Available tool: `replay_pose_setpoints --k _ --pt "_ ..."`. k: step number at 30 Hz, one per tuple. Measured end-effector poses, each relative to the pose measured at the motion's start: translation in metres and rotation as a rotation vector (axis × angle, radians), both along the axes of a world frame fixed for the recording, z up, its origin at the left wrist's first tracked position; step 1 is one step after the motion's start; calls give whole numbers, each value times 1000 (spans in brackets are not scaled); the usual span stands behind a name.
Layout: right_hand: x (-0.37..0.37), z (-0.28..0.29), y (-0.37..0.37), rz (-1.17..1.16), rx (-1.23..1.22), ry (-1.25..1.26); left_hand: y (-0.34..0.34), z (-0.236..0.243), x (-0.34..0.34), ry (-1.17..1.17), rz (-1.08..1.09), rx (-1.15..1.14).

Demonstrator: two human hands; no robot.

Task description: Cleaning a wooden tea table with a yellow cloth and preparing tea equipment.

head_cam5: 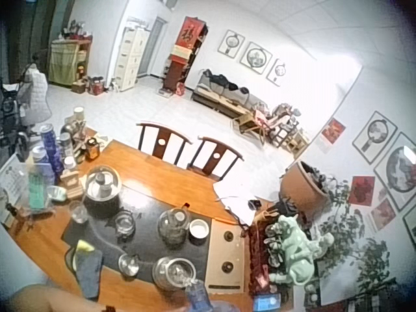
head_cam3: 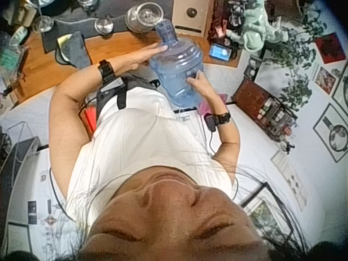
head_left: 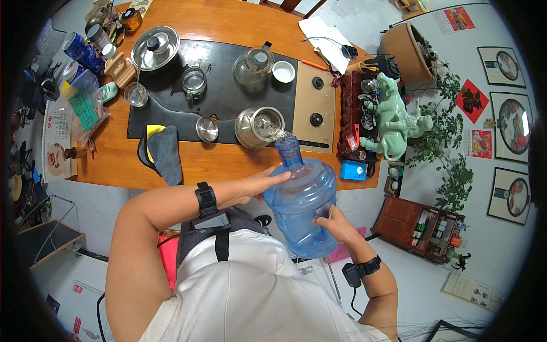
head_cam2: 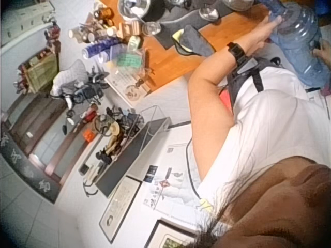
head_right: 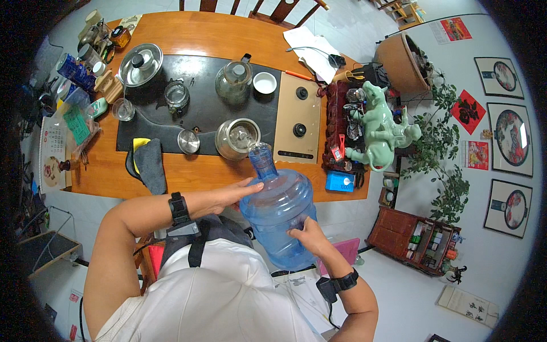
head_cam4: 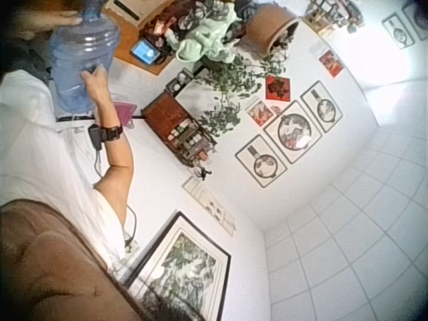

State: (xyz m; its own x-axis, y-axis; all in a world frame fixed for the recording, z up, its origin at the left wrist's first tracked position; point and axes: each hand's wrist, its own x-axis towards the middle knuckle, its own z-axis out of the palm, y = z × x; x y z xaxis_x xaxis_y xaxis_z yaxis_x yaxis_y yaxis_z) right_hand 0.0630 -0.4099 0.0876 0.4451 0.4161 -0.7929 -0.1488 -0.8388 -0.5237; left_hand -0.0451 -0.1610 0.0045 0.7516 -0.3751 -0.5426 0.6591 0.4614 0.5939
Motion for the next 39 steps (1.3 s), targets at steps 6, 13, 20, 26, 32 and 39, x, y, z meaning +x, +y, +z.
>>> replay_pose_setpoints --k 6,13,20,26,32,39 --pt "-2 5 5 -23 5 22 0 2 0 3 -1 8" --pt "1 2 2 8 -23 17 -1 -3 0 19 -8 0" --pt "1 -2 1 -6 -4 24 3 3 1 31 -22 -13" --pt "0 0 2 2 -9 14 1 -2 0 25 -26 -8" --pt "1 3 9 10 -38 35 -1 -14 0 23 -16 -14" --pt "1 -1 9 0 -12 32 -1 -16 0 53 -16 30"
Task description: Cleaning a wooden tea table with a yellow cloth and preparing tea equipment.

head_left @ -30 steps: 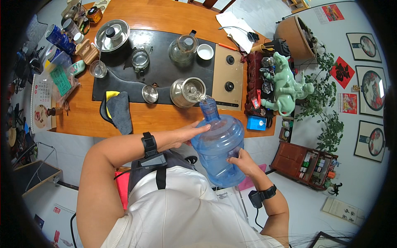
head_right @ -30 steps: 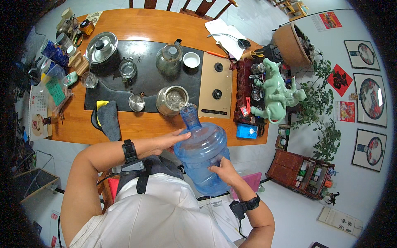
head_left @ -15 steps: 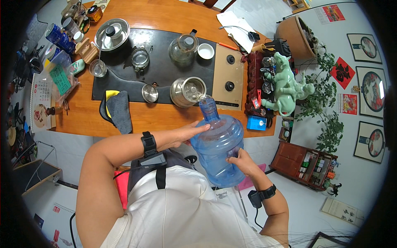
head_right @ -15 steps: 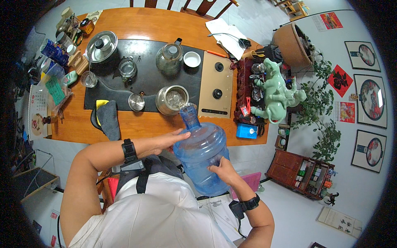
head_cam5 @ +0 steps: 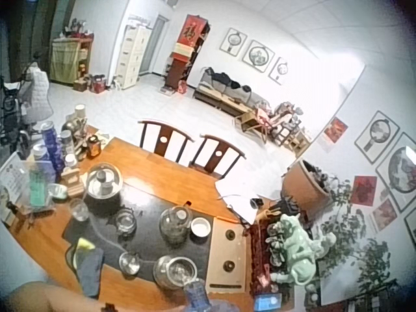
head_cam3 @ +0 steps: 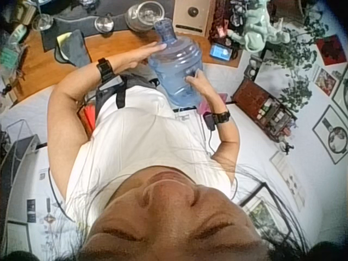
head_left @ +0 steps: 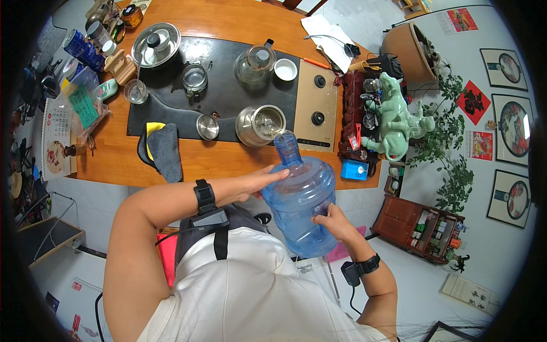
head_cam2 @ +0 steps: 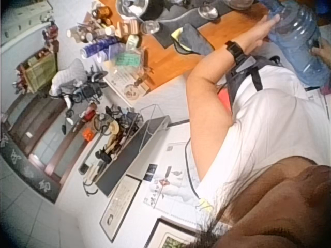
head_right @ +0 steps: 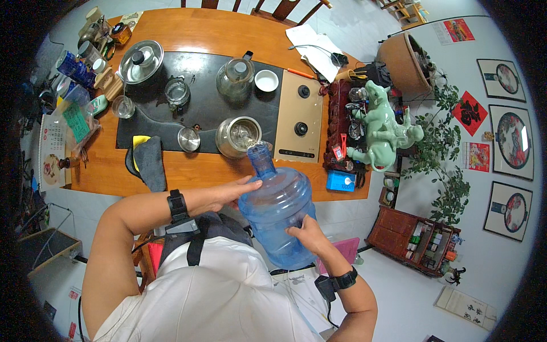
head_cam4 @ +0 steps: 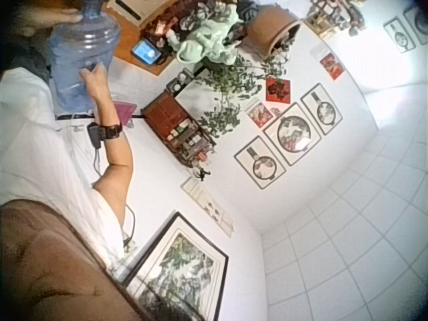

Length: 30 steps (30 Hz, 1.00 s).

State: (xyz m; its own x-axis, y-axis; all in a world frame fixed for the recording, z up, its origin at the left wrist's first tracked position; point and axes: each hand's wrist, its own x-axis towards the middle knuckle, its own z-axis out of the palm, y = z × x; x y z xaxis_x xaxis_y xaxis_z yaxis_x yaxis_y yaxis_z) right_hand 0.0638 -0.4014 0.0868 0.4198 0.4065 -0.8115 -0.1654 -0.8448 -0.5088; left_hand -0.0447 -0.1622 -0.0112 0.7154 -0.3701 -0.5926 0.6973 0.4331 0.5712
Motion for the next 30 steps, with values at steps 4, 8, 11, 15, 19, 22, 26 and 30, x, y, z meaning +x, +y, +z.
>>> replay_pose_setpoints --k 4,8,11,15,19,22,26,30 --pt "2 -7 -6 -5 6 1 -1 -2 1 9 3 6" --pt "0 4 4 -4 -29 -6 2 -6 0 -25 -45 -43" --pt "0 7 9 43 -84 -15 1 -2 -2 21 -10 -24" --pt "0 -3 -1 47 -48 -45 -2 -4 -2 35 9 -13" --pt "0 -30 -24 73 -32 -146 0 -1 -2 16 23 -20" --pt "-1 -33 -28 28 62 -124 -2 -2 -1 -40 84 -12" --pt "-7 -16 -18 19 106 -120 2 11 -2 -67 94 -38" --pt "-14 -7 -26 -76 197 -133 2 39 3 -65 84 21"
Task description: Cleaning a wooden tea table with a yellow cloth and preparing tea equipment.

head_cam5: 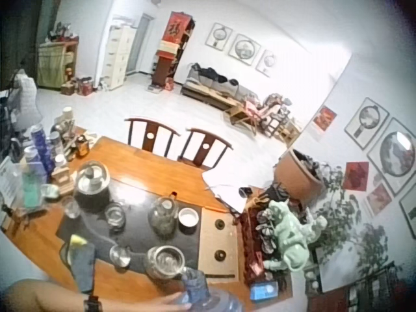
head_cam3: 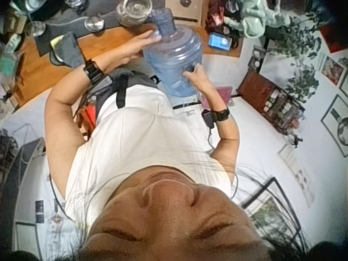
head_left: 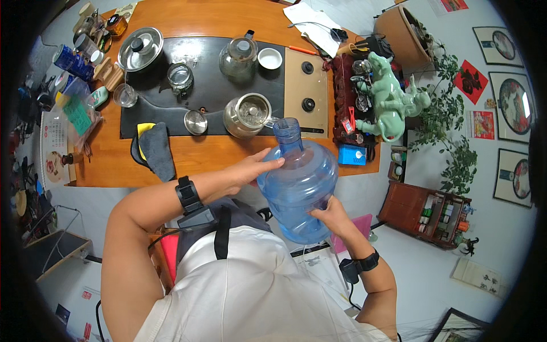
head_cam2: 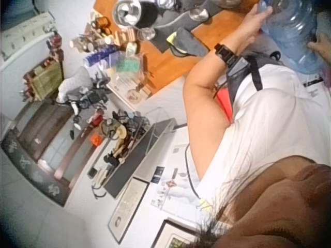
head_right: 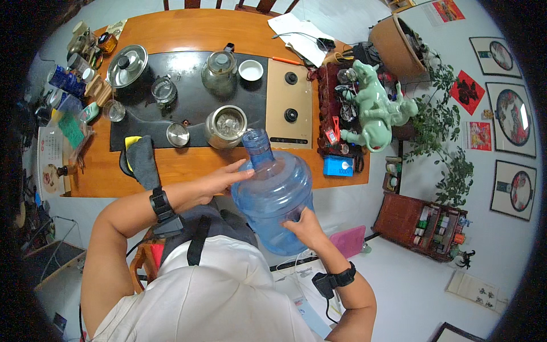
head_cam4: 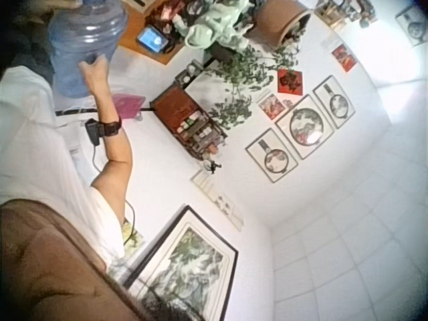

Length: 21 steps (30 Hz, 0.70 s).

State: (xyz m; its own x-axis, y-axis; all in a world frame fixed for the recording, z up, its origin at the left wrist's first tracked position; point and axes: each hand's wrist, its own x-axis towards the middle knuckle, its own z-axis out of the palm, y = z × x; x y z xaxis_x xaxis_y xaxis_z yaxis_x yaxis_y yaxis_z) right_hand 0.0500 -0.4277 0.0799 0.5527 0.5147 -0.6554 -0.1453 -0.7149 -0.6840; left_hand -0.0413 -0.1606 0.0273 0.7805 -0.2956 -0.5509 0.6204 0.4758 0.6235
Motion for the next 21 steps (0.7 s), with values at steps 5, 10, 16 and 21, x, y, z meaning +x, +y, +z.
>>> replay_pose_setpoints --k 5,10,16,21 --pt "-1 -6 -40 -86 77 58 -25 8 7 3 -62 80" --pt "-15 -7 -92 -288 69 103 -70 11 22 11 -172 100" --pt "-37 -29 -180 -514 160 128 -156 -17 53 -24 -341 51" --pt "-61 -88 -265 -665 105 39 -221 -70 91 -20 -671 262"
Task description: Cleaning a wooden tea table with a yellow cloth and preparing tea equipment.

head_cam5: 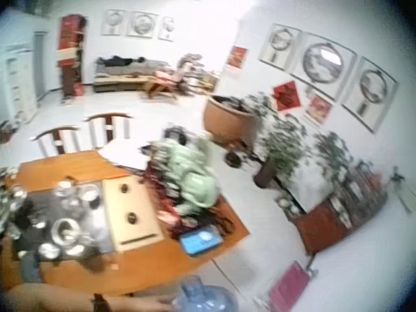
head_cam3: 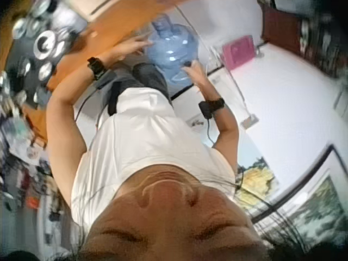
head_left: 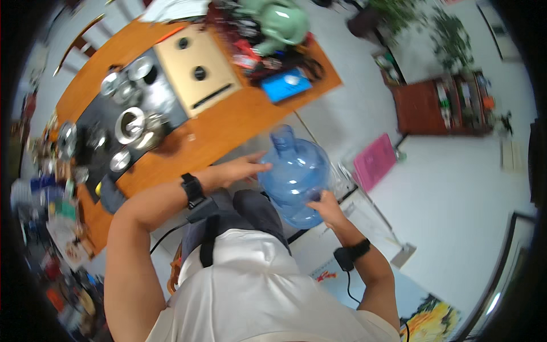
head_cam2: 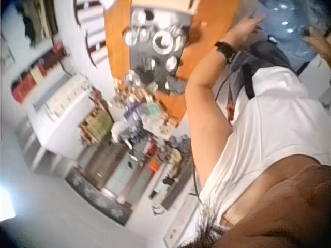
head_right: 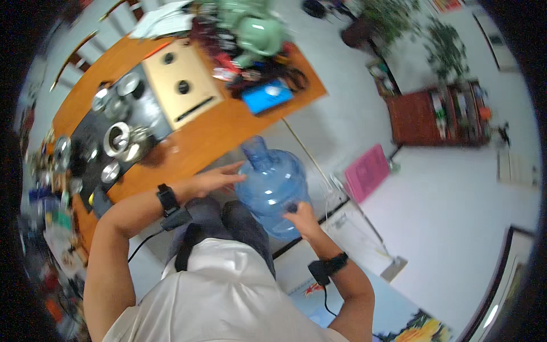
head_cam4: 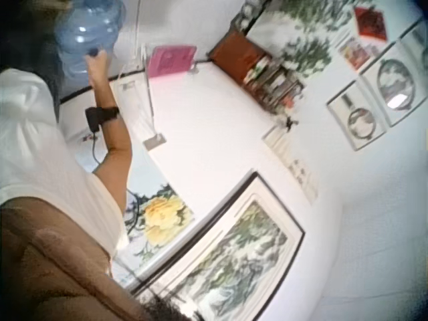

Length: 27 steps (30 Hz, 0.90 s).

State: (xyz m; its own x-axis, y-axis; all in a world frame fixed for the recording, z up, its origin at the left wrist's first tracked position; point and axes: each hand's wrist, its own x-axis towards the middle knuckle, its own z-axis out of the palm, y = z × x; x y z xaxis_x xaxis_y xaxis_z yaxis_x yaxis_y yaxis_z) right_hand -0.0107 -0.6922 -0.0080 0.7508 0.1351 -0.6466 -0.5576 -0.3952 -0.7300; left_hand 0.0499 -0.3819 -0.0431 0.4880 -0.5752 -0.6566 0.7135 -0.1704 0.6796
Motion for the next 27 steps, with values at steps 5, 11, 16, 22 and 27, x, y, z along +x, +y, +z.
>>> replay_pose_setpoints --k 5,11,16,22,27 --pt "-25 -68 -66 -267 7 84 -44 -32 54 -941 -468 822" --pt "-77 -201 -163 -594 -127 212 -78 -66 101 -1091 -516 1258" --pt "-112 -312 -220 -725 -246 209 -88 -118 103 -1196 -646 1461" --pt "-138 -415 -279 -958 -199 277 -91 -119 104 -1257 -678 1559" --pt "-159 -482 -322 -1046 -137 361 -118 -122 103 -1045 -659 1664"
